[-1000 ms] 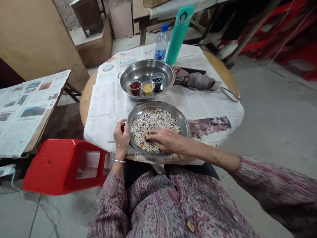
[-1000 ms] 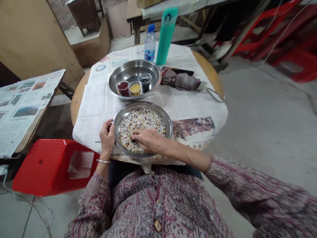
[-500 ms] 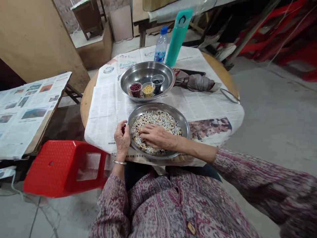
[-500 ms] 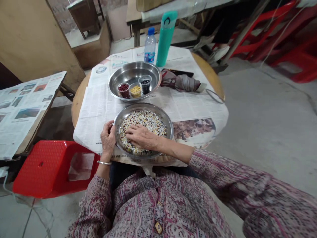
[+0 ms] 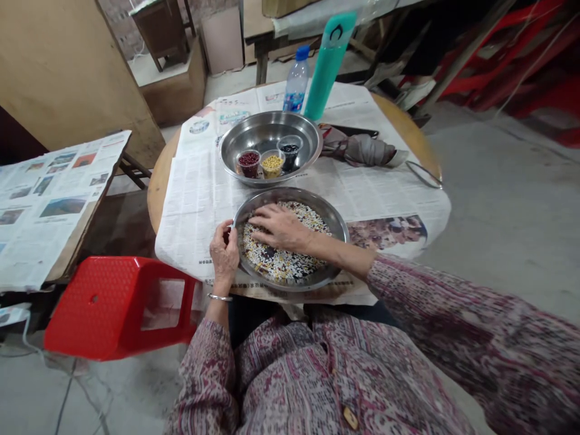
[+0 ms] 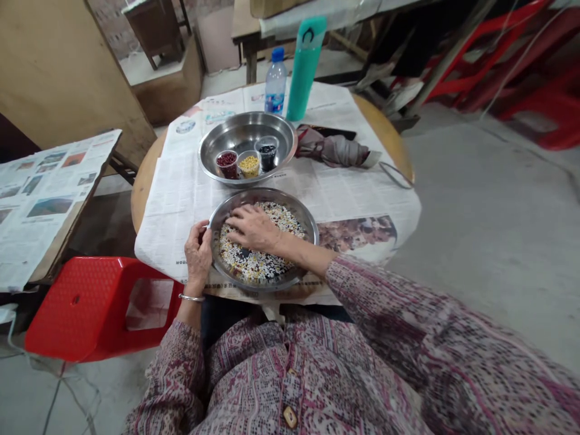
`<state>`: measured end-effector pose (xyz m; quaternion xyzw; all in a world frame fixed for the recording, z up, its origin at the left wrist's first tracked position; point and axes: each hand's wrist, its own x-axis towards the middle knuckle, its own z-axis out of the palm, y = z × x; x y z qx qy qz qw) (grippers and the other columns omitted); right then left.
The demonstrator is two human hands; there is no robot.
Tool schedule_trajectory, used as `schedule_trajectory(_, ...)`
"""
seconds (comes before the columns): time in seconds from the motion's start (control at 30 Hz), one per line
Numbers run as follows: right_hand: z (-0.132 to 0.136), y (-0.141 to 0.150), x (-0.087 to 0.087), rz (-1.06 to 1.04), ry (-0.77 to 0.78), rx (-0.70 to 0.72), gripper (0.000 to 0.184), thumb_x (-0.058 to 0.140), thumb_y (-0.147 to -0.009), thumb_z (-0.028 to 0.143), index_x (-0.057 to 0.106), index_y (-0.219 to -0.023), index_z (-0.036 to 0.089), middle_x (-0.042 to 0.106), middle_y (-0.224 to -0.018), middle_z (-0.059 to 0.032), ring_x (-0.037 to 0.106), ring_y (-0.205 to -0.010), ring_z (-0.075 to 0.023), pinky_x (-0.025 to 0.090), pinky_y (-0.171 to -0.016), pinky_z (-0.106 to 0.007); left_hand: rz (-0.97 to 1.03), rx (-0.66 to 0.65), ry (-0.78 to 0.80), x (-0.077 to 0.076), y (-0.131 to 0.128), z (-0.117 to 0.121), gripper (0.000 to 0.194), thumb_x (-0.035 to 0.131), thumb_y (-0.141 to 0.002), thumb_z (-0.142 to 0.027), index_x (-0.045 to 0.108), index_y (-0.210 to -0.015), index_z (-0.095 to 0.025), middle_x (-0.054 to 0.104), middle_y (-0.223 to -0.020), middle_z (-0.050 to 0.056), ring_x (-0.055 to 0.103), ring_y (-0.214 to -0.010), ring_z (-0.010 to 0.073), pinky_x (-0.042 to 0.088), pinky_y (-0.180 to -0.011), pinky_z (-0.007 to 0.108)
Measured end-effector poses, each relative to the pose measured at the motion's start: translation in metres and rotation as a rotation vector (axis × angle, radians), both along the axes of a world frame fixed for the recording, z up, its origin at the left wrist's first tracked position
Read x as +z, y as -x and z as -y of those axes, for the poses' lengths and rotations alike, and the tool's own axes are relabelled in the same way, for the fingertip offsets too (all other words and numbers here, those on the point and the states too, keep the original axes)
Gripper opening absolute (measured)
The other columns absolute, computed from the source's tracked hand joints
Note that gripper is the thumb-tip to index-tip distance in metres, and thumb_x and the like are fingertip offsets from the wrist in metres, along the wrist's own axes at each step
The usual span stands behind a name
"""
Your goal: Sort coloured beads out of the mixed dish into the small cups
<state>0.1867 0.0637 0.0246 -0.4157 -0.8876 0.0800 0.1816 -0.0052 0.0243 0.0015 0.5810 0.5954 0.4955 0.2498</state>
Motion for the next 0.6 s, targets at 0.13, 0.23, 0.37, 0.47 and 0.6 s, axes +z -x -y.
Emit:
schedule_trajectory(0.13,0.029,0.0,0.005,0.002,0.002,0.384,0.029,0.057,-0.098,0.042,0.069,-0.114,0.021,0.066,-0.118,-0.0097,0.055,-0.111,-0.0251,0.042,-0.098,-0.042,0.002,-0.002,-0.008,-0.001,0.0,0.0,0.023,0.053,-0.095,-0.027,0.066,-0.113,-0.021,0.07,-0.096,0.003,0.064,-0.091,0.0167,0.049,-0.086,0.028)
schedule_trajectory(0.23,0.041,-0.024,0.008,0.039,0.005,0.462,0.019,0.054,-0.099,0.031,0.07,-0.098,0.021,0.068,-0.104,-0.0072,0.055,-0.102,-0.0222,0.045,-0.093,-0.038,0.011,0.001,-0.013,-0.003,0.001,0.0,0.023,0.054,-0.095,-0.028,0.066,-0.113,-0.021,0.07,-0.096,0.003,0.064,-0.09,0.0166,0.049,-0.086,0.028)
schedule_trajectory(0.37,0.028,-0.065,0.005,0.052,-0.077,0.245,0.024,0.048,-0.1,0.024,0.07,-0.093,0.02,0.068,-0.102,-0.0085,0.057,-0.099,-0.0228,0.048,-0.091,-0.039,0.016,-0.005,-0.007,-0.004,0.001,-0.001,0.023,0.055,-0.094,-0.029,0.066,-0.112,-0.021,0.069,-0.093,0.003,0.063,-0.086,0.0162,0.049,-0.083,0.028)
schedule_trajectory(0.47,0.009,-0.078,0.001,-0.009,-0.109,-0.013,0.024,0.048,-0.099,0.024,0.071,-0.101,0.019,0.067,-0.107,-0.0113,0.057,-0.104,-0.0252,0.05,-0.092,-0.039,0.003,-0.002,-0.015,-0.003,0.002,-0.001,0.022,0.055,-0.094,-0.028,0.067,-0.112,-0.021,0.069,-0.093,0.002,0.063,-0.086,0.0161,0.049,-0.082,0.028)
schedule_trajectory(0.6,0.008,-0.059,-0.003,-0.003,-0.069,-0.147,0.024,0.053,-0.098,0.028,0.07,-0.11,0.017,0.066,-0.11,-0.0137,0.057,-0.108,-0.0282,0.05,-0.092,-0.042,-0.005,0.006,-0.006,-0.002,0.003,-0.001,0.023,0.055,-0.094,-0.028,0.067,-0.113,-0.021,0.069,-0.093,0.002,0.064,-0.087,0.0159,0.049,-0.083,0.027)
